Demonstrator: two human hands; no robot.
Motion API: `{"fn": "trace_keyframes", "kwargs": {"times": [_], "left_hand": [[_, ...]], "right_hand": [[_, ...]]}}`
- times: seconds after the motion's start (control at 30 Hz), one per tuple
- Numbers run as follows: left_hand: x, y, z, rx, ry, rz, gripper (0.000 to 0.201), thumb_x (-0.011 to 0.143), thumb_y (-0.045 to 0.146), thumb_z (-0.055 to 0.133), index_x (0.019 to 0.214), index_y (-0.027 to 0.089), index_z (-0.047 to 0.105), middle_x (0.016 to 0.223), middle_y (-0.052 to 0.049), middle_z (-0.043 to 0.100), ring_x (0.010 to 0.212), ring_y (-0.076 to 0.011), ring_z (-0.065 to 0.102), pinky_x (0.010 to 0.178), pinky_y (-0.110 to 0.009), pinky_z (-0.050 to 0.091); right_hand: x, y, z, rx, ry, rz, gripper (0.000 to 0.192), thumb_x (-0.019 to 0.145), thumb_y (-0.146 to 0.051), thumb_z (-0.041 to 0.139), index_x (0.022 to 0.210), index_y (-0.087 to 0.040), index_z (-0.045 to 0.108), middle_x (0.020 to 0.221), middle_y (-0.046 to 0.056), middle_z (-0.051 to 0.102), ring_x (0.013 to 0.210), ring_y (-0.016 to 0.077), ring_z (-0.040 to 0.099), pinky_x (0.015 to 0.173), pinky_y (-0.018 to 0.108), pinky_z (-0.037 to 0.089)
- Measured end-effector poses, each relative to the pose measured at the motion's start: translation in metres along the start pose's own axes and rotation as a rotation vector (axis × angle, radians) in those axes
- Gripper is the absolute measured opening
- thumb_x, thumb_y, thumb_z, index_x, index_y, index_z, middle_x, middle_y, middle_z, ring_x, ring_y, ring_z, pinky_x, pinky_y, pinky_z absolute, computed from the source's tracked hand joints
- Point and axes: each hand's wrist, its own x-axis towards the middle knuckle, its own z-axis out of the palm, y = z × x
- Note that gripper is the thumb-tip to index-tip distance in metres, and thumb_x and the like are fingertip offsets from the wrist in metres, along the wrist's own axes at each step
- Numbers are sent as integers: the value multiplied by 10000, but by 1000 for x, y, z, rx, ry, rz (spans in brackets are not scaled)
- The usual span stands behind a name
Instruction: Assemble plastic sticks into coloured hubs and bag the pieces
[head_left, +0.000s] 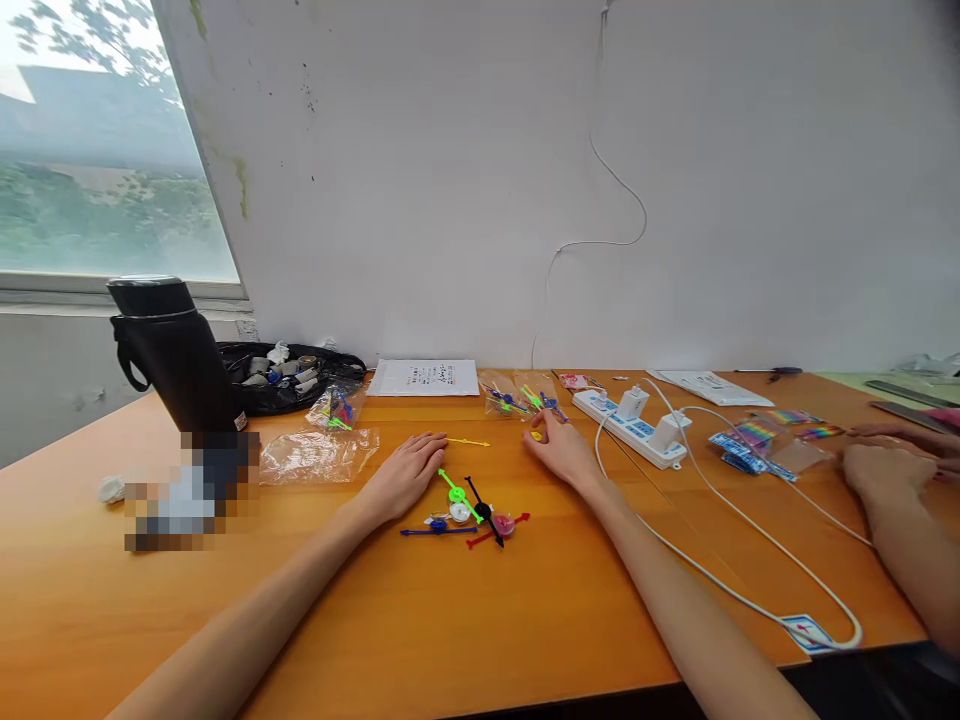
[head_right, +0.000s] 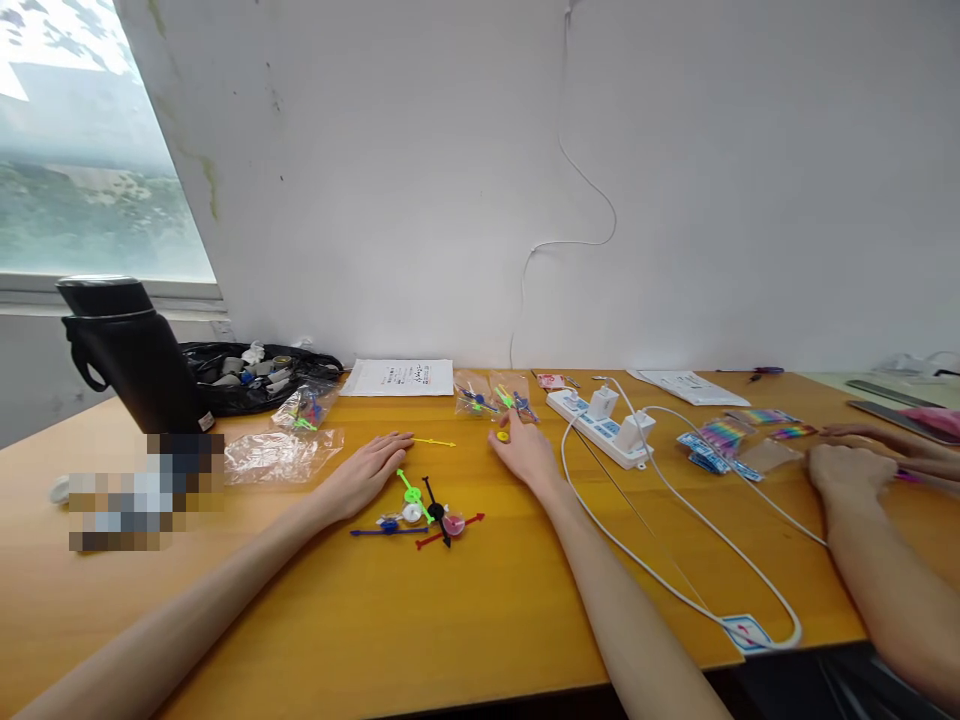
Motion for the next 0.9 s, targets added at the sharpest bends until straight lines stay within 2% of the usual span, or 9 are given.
{"fn": "trace_keyframes", "kwargs": {"times": [0.1,0.23,0.3,0.43,0.57,0.7,0.8,0.9], "left_hand": [[0,0,1,32,19,18,487,1020,431,287,1339,194,568,1428,-90,553,1363,-220,446,1174,-379,269],[0,1,1,61,37,23,494,1021,439,279,1328,188,573,1406,-100,563,1343,-227,454,1154,-379,291],[0,1,1,69,37,26,498,1021,436,280,1333,176,568,1402,-110,562,1341,-232,451,1149,-381,294],[0,0,2,64,35,29,489,1022,420,280,1330,172,568,1396,-113,563,1334,-234,450,1144,-392,299],[0,3,0,55,48,28,476,1022,415,285,1308,186,589,1380,-102,573,1313,-236,457,1132,-406,319],[0,8,-2,79,30,31,482,1027,407,260,1267,187,615,1348,-99,588,1287,-241,465,1122,-411,332],[0,11,-5,52,35,21,464,1025,406,275,1234,193,630,1307,-98,607,1254,-241,485,1109,-414,343],[1,17,-9,-5,90,-2,436,1018,405,300,1221,207,632,1295,-96,603,1247,-243,486,1107,-424,345]], "right_hand": [[-7,-20,5,88,-42,-97,169,907,-356,509,932,-207,586,633,-5,588,576,154,491,562,261,269],[-23,-50,12,349,-297,-345,245,920,-406,519,860,-194,627,662,-16,601,579,123,485,551,234,316],[-31,-61,15,382,-424,-391,256,898,-414,551,810,-187,629,670,-18,605,586,116,485,540,224,321],[-37,-68,15,391,-527,-365,175,826,-316,607,720,-177,605,670,-18,616,591,109,490,530,213,320],[-35,-67,13,470,-603,-290,152,832,-296,567,749,-173,602,671,-24,591,584,106,474,542,214,336],[-30,-67,11,534,-567,-259,245,871,-346,524,696,-174,524,664,-29,514,607,106,440,564,215,337],[-28,-66,12,607,-593,-220,280,888,-379,500,688,-183,488,672,-27,491,605,108,431,559,216,344],[-26,-64,14,671,-603,-198,299,875,-407,518,678,-184,486,666,-26,482,603,107,407,544,212,330]]}}
